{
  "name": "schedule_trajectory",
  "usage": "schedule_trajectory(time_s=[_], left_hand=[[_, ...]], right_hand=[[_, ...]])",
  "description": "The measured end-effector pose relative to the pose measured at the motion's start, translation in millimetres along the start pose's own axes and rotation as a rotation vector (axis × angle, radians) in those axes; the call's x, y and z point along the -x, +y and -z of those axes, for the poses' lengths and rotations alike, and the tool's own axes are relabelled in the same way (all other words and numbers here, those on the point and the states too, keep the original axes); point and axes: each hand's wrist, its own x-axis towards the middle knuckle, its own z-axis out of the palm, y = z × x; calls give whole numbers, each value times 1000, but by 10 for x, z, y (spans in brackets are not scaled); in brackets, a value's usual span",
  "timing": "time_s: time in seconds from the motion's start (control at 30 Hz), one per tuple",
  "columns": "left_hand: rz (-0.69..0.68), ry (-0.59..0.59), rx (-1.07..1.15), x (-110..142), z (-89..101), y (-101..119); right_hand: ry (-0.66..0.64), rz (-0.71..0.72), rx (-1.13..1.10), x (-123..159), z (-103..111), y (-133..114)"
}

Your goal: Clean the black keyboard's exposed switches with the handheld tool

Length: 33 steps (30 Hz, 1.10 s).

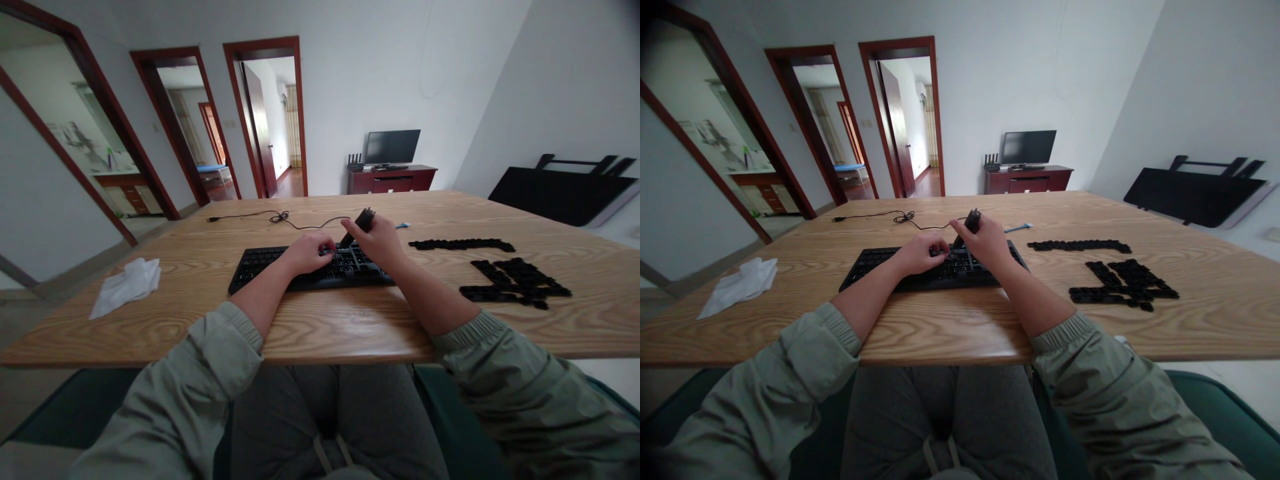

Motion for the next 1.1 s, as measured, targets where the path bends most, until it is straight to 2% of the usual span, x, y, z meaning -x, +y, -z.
schedule_trajectory(time_s=[0.2, 0.53, 0.8, 1.1], left_hand=[[-18, -31, 1, 3, -10, 2], [-51, -19, -54, -10, -47, -7], [-52, -42, -70, 4, -44, 11], [-26, -46, -99, 0, -37, -27]], right_hand=[[2, -4, 8, -1, 1, 15], [24, -61, 38, 15, 45, 14], [-60, -17, 34, 158, 113, 22], [-11, -91, -36, 206, 78, 29]])
